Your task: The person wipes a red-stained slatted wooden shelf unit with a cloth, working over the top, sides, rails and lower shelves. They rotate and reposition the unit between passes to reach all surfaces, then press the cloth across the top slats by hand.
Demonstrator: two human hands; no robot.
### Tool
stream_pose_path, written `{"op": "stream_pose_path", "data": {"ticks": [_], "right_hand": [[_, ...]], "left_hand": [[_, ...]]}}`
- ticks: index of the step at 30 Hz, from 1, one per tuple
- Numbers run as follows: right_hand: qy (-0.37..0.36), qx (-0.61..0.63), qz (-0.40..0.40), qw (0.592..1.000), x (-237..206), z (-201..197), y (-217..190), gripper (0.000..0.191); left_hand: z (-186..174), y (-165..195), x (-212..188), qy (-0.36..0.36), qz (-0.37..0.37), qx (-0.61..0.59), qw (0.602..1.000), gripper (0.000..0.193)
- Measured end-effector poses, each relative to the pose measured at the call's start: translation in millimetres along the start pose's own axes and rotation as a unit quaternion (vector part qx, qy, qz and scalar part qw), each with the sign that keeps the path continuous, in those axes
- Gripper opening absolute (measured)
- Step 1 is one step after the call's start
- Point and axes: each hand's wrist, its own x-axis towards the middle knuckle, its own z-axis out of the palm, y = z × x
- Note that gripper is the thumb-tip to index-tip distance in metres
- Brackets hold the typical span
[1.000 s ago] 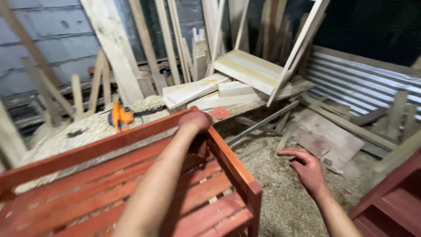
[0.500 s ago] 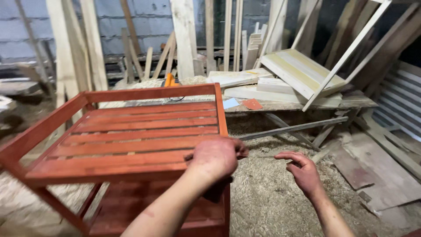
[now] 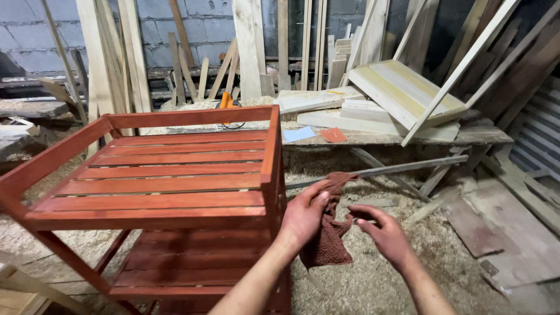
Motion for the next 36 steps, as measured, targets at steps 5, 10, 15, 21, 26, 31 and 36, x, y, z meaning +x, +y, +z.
{"op": "stream_pose_path", "data": {"ticks": [5,10,15,21,26,31,36], "right_hand": [[-0.068,0.016,-0.116,0.991,67,6,22,0.055],[-0.146,0.015,-0.072,0.987,140,19,50,0.064],[-0.191,-0.01,-0.094,0.977,203,1,68,0.081],[-0.297,0.099,0.135,0.94,262,0,71,0.065],[-0.368,0.062,0.154,0.915,318,-1,85,0.049],[-0.45,0.1,0.015,0.888,388,25,120,0.042],[-0.566,0.157,0.06,0.807,453,28,140,0.045]], "left_hand": [[41,-78,51,0.08,0.029,-0.131,0.988,0.039],[60,-126,97,0.142,0.018,-0.198,0.97,0.035],[87,-134,131,0.137,-0.147,-0.562,0.803,0.029],[94,-140,168,0.165,-0.152,-0.497,0.838,0.037],[83,-147,199,0.257,-0.22,-0.409,0.847,0.035],[70,-157,216,0.252,-0.204,-0.378,0.867,0.04],[92,-159,215,0.344,-0.199,-0.377,0.837,0.049]]}}
